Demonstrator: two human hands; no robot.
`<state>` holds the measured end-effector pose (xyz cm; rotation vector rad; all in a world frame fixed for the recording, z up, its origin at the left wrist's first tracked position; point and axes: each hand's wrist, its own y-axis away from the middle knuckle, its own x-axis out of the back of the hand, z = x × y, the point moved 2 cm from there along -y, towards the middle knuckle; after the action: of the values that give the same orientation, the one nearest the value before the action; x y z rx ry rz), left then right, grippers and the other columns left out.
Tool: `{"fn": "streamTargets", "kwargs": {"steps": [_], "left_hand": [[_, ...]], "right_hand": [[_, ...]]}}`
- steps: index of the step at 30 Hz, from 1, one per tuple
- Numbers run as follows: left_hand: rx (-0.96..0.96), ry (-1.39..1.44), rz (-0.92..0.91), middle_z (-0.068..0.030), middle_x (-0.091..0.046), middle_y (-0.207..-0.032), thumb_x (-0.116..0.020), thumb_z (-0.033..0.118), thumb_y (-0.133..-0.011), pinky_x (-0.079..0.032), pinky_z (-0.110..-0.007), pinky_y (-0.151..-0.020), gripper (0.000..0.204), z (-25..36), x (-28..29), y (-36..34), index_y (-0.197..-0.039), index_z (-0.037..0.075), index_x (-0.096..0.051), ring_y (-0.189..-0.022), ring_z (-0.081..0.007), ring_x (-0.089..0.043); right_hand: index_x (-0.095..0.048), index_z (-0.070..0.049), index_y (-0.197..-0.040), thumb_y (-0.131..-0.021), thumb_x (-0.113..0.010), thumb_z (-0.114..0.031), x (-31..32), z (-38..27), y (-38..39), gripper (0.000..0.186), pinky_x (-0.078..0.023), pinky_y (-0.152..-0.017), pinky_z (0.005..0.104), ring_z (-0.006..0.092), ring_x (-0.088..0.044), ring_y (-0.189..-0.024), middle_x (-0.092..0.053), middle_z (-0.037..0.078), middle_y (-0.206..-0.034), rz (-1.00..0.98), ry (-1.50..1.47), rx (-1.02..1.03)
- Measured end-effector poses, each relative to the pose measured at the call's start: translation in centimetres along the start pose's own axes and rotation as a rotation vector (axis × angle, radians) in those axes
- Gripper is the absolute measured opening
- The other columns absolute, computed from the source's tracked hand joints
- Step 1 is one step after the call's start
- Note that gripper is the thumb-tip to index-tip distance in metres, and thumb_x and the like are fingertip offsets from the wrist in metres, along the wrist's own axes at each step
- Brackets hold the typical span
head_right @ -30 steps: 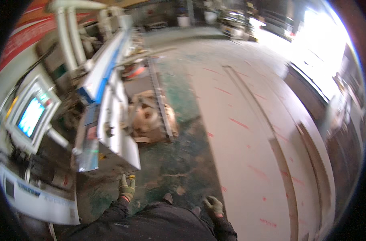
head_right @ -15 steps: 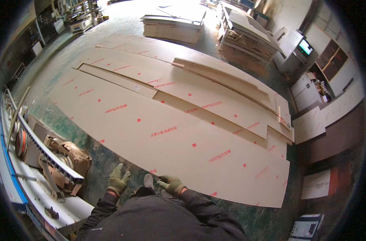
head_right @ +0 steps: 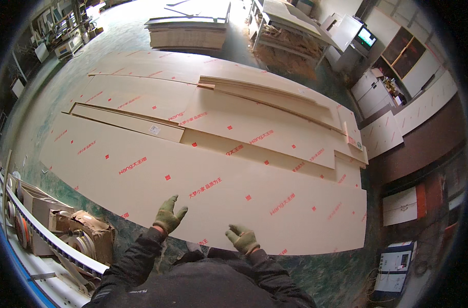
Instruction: The person operates a touchscreen control panel to configure an edge banding machine, then repeatedly picks up wooden boards and inserts them into the machine for processing. The person handles multiple boards one at a time, feeding them through the machine and stacking the processed pieces.
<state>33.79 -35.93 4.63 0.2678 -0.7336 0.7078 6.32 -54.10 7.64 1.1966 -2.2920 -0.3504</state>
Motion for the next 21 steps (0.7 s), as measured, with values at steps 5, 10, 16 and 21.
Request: {"fn": "streamTargets", "kwargs": {"steps": [5,10,16,21], "left_hand": [[-0.041,-0.112,0.018,-0.0285,-0.059,-0.14,-0.076,0.049,-0.09,-0.045,-0.049,-0.112,0.081,0.8,0.1,-6.0,-0.145,-0.005,-0.05,-0.131,-0.0433,-0.055],[-0.275,-0.219,0.158,-0.0262,-0.059,-0.138,-0.085,0.048,-0.082,-0.046,-0.048,-0.11,0.09,2.4,3.8,-18.1,-0.146,-0.004,-0.049,-0.128,-0.042,-0.056],[-0.31,-0.425,0.124,-0.0223,-0.05,-0.15,-0.094,0.043,-0.07,-0.039,-0.051,-0.119,0.107,2.8,6.8,-40.8,-0.157,0.011,-0.04,-0.144,-0.0433,-0.042],[-0.22,-0.615,-0.034,-0.0193,-0.033,-0.166,-0.092,0.055,-0.066,-0.031,-0.049,-0.126,0.122,3.1,5.3,-59.0,-0.163,0.018,-0.03,-0.156,-0.0413,-0.023]], "right_hand": [[-0.068,0.006,-0.126,-0.091,-0.076,-0.028,4.5,0.7,-8.0,0.049,-0.057,-0.096,0.0405,0.0335,-0.07,-0.112,-0.072,0.024,-0.123,0.193,0.141,0.137],[-0.062,-0.004,-0.134,-0.085,-0.078,-0.034,9.0,0.8,-19.7,0.06,-0.042,-0.112,0.0509,0.0423,-0.053,-0.13,-0.061,0.022,-0.137,0.449,0.615,0.393],[-0.057,-0.008,-0.144,-0.088,-0.065,-0.049,6.5,2.7,-24.2,0.07,-0.025,-0.119,0.0599,0.0398,-0.038,-0.142,-0.05,0.017,-0.145,0.599,0.941,0.331],[-0.056,-0.005,-0.141,-0.087,-0.064,-0.05,6.1,3.0,-24.1,0.071,-0.025,-0.118,0.0628,0.0411,-0.036,-0.141,-0.047,0.02,-0.147,0.576,1.064,0.31]]}}
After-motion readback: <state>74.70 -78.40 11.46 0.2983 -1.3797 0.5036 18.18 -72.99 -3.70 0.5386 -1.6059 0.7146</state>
